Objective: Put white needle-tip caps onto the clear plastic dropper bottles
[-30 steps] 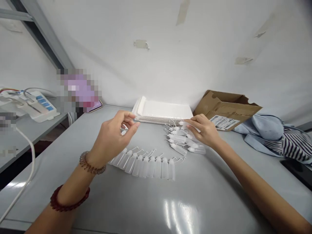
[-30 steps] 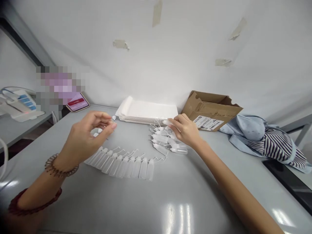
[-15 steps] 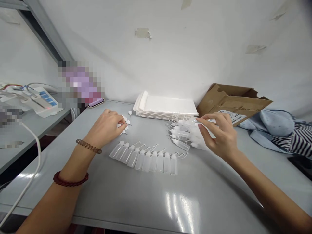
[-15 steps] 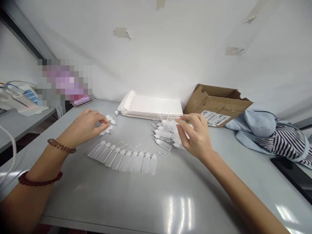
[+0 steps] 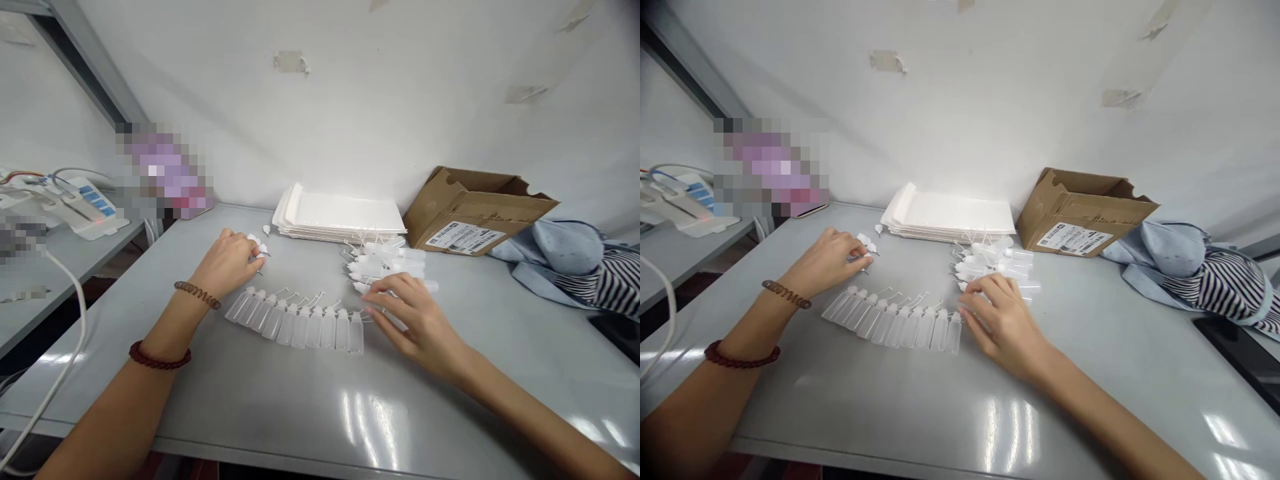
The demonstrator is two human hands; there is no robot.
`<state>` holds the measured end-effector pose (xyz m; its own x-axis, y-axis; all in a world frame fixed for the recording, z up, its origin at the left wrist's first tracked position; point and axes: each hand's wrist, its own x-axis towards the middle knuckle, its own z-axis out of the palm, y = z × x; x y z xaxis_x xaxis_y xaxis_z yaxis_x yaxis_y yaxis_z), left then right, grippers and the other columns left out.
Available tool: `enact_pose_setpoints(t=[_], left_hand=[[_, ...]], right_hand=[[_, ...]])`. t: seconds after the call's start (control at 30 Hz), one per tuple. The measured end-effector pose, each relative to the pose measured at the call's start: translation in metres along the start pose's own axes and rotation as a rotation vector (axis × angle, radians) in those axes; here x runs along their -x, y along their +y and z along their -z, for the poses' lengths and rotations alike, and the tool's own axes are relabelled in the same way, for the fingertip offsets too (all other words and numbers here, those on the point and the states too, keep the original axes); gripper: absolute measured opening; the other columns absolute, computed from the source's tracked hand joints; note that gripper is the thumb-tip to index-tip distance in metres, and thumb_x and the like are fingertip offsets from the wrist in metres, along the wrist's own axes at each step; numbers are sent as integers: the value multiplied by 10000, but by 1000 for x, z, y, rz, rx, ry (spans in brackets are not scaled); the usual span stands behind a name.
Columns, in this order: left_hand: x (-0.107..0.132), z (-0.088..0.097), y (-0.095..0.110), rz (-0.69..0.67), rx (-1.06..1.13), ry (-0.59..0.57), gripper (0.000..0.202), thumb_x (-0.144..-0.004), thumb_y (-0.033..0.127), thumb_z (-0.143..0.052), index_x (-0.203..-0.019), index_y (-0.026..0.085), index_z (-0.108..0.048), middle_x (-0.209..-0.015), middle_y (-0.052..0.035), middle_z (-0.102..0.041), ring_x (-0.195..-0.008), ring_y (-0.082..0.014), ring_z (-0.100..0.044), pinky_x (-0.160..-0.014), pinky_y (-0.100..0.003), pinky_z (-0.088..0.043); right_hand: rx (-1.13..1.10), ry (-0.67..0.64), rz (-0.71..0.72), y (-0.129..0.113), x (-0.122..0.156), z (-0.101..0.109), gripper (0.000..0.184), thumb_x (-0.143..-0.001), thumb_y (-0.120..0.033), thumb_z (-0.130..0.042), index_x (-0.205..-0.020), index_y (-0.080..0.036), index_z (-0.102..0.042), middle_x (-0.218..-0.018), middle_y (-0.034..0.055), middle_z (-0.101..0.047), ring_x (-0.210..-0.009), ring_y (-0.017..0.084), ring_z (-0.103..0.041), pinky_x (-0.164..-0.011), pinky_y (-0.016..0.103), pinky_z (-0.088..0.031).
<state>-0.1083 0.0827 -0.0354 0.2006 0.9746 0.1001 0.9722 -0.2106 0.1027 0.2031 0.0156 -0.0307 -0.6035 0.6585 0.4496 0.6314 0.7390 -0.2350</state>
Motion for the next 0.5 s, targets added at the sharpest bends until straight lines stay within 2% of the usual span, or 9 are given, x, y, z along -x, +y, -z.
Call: enact_pose_setpoints(t=[0.13,0.3,0.5], left_hand=[[0,-2,2,-19,25,7,275,-756,386,-485,-721,185,-669,-775,-110,-660,-882,-320,-550,-741,-375,-426],[3,0,14,-25,79,45,294,-800,376,-453,-812,167,-659,-840,-115,-654,-896,-314,-518,-768,-391,-427],[11,4,36,-66,162,106,260,-837,340,-459,-816,145,-630,-848,-117,-625,-923,-299,-492,-795,-397,-434]], right_hand=[[-52,-128,-88,-11,13,-7,206,-873,-257,-561,-1051,-161,-599,-966,110,-616,-897,238,-538,-773,401,-425],[-48,-182,-134,-15,19,-15,566,-768,-497,-653,-1196,-147,-532,-1103,151,-551,-1009,296,-484,-821,459,-429],[-123,-239,-190,-14,18,-16,651,-717,-476,-709,-1237,-153,-484,-1190,158,-478,-1091,319,-407,-878,500,-431]])
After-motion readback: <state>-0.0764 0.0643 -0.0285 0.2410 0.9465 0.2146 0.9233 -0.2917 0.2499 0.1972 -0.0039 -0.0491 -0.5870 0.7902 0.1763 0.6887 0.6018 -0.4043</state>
